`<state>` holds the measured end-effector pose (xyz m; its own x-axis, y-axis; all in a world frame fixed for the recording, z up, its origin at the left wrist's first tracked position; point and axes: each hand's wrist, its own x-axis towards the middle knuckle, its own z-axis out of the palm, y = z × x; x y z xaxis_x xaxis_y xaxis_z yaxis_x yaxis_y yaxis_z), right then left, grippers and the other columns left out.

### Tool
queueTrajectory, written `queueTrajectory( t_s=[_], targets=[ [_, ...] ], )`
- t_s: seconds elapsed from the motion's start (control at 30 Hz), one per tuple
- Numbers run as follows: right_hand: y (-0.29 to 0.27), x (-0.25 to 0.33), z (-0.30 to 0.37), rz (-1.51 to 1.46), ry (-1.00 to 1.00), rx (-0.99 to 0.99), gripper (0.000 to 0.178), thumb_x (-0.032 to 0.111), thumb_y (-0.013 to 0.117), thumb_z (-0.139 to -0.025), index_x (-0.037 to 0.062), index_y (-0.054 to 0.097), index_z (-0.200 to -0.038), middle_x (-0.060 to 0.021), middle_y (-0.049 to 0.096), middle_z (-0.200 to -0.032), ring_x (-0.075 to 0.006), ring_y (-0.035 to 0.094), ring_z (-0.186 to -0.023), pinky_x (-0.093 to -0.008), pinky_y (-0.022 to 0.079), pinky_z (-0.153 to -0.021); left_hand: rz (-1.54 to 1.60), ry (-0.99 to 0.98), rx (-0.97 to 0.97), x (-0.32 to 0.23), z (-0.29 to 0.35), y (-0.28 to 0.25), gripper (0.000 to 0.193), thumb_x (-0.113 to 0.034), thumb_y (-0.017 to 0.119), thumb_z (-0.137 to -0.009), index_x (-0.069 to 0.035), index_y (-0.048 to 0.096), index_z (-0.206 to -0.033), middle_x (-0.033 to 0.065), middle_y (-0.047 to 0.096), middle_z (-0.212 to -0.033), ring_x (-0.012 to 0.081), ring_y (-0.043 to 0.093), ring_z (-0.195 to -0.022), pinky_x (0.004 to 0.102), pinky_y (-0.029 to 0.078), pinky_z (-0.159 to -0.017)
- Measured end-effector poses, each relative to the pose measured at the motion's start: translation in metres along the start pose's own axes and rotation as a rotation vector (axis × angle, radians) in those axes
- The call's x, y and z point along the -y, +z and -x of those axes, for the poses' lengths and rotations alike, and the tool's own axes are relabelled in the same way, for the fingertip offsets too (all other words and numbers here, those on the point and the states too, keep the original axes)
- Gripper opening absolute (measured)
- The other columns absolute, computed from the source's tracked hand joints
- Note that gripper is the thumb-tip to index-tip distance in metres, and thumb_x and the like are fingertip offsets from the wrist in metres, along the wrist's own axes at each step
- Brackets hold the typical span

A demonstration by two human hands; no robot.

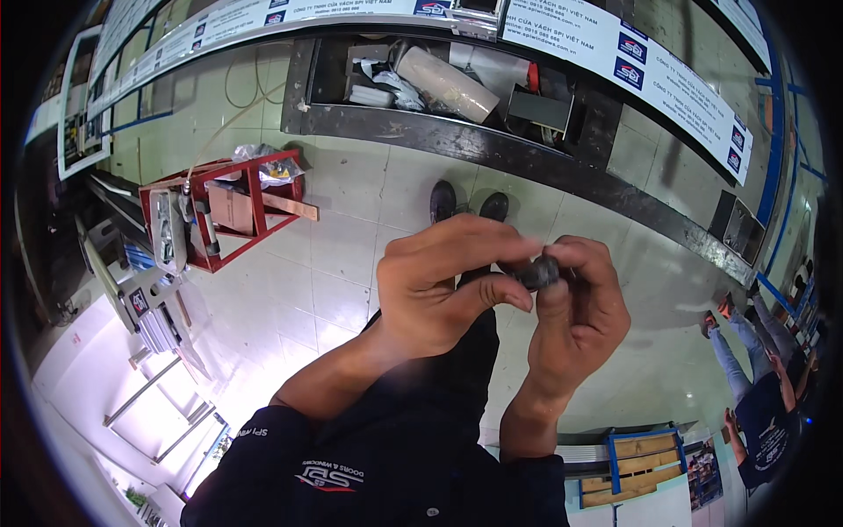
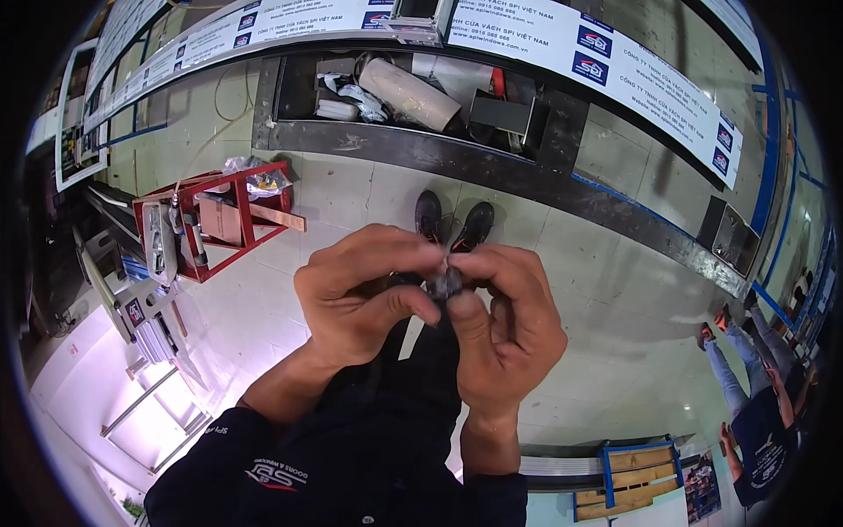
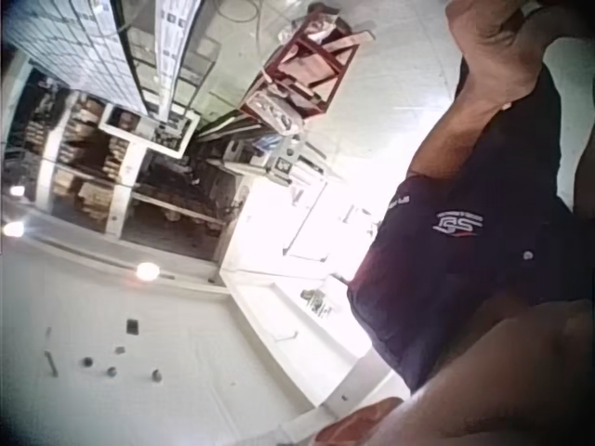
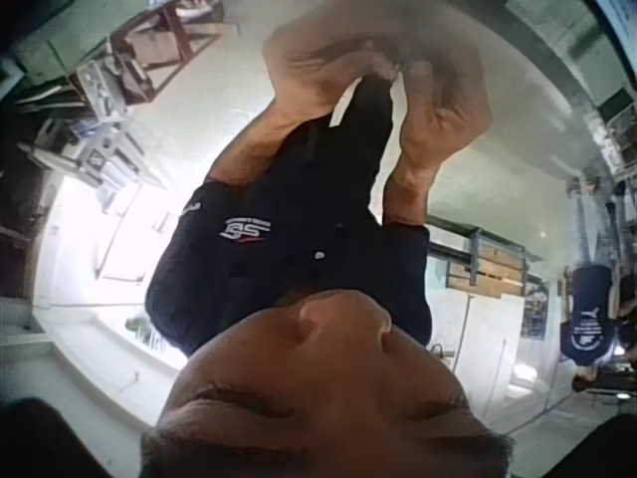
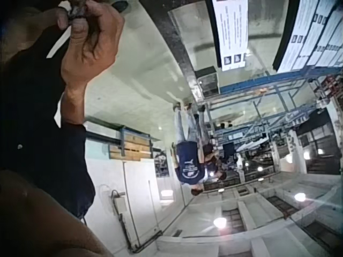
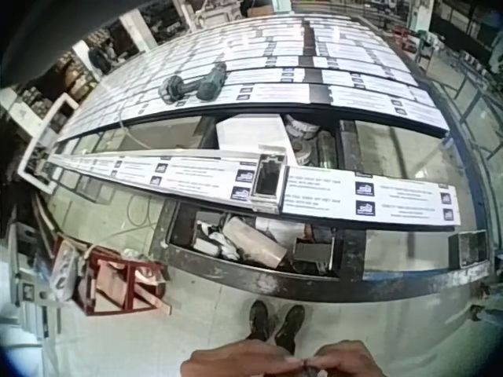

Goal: The recorder and assistants are assembling metal frame components on a workbench.

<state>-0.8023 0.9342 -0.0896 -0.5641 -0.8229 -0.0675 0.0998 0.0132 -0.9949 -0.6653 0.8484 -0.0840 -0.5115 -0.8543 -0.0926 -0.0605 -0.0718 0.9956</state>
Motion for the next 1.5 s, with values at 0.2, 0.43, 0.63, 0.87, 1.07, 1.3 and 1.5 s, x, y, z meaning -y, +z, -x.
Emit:
queueTrajectory(
  t_s=[0.2,0.43,0.63,0.87,1.07,1.3,1.5],
  targets=[
    [0.014,0.001,0.007,-0.165,0.065,-0.014,0.038,0.028,0.083,-0.100,-0.0004,0.063,-0.114,-0.0099,0.058,-0.111,-0.0165,0.056,-0.101,-0.0296,0.047,-0.090,0.153,0.147,0.027,0.021,0.007,-0.003,0.026,-0.001,0.089,-0.086,0.004,0.078,-0.110,0.0197,0.075,-0.108,0.0295,0.076,-0.099,0.0383,0.063,-0.088],
    [0.023,-0.003,0.015,-0.084,-0.030,-0.119,0.033,0.021,0.081,-0.102,-0.0033,0.065,-0.116,-0.0142,0.063,-0.115,-0.0202,0.062,-0.104,-0.0317,0.052,-0.091,-0.031,0.251,0.016,0.020,0.006,-0.003,0.032,-0.014,0.083,-0.095,0.003,0.078,-0.120,0.0193,0.073,-0.113,0.0278,0.074,-0.101,0.0376,0.060,-0.085],
    [0.024,-0.006,0.016,-0.011,-0.075,-0.168,0.030,0.019,0.081,-0.102,-0.0061,0.070,-0.115,-0.0189,0.070,-0.114,-0.0226,0.069,-0.099,-0.0309,0.057,-0.085,-0.248,0.374,0.031,0.021,0.006,-0.006,0.033,-0.021,0.077,-0.103,0.007,0.076,-0.122,0.0223,0.071,-0.112,0.0322,0.074,-0.100,0.0400,0.061,-0.085],
    [0.020,-0.020,0.013,-0.005,-0.130,-0.099,0.031,0.019,0.082,-0.101,-0.0068,0.069,-0.112,-0.0182,0.072,-0.109,-0.0224,0.070,-0.097,-0.0305,0.058,-0.082,-0.097,0.274,-0.043,0.026,0.010,-0.005,0.033,0.000,0.084,-0.090,0.000,0.081,-0.123,0.0146,0.072,-0.111,0.0209,0.071,-0.091,0.0308,0.059,-0.076],
    [0.012,-0.020,0.015,0.137,0.000,-0.063,0.030,0.021,0.080,-0.103,-0.0051,0.069,-0.112,-0.0158,0.071,-0.108,-0.0203,0.067,-0.094,-0.0298,0.056,-0.084,-0.112,0.108,-0.035,0.030,0.016,0.001,0.028,0.004,0.085,-0.088,0.004,0.080,-0.116,0.0195,0.074,-0.114,0.0263,0.076,-0.098,0.0329,0.062,-0.082],
    [0.024,-0.063,0.013,0.050,-0.058,-0.159,0.041,0.028,0.071,-0.109,-0.0051,0.064,-0.132,-0.0132,0.070,-0.115,-0.0202,0.067,-0.101,-0.0309,0.054,-0.094,-0.071,0.034,-0.147,0.053,0.006,0.017,0.026,0.005,0.082,-0.091,0.001,0.080,-0.116,0.0145,0.075,-0.115,0.0278,0.068,-0.116,0.0378,0.056,-0.099],
    [0.017,-0.102,0.045,-0.113,0.325,-0.182,0.037,0.022,0.065,-0.114,-0.0069,0.065,-0.136,-0.0101,0.071,-0.125,-0.0178,0.069,-0.113,-0.0322,0.053,-0.105,-0.261,0.029,-0.006,0.063,-0.010,0.012,0.021,-0.005,0.081,-0.093,0.000,0.076,-0.114,0.0130,0.074,-0.107,0.0280,0.068,-0.100,0.0373,0.055,-0.087]
  ],
)
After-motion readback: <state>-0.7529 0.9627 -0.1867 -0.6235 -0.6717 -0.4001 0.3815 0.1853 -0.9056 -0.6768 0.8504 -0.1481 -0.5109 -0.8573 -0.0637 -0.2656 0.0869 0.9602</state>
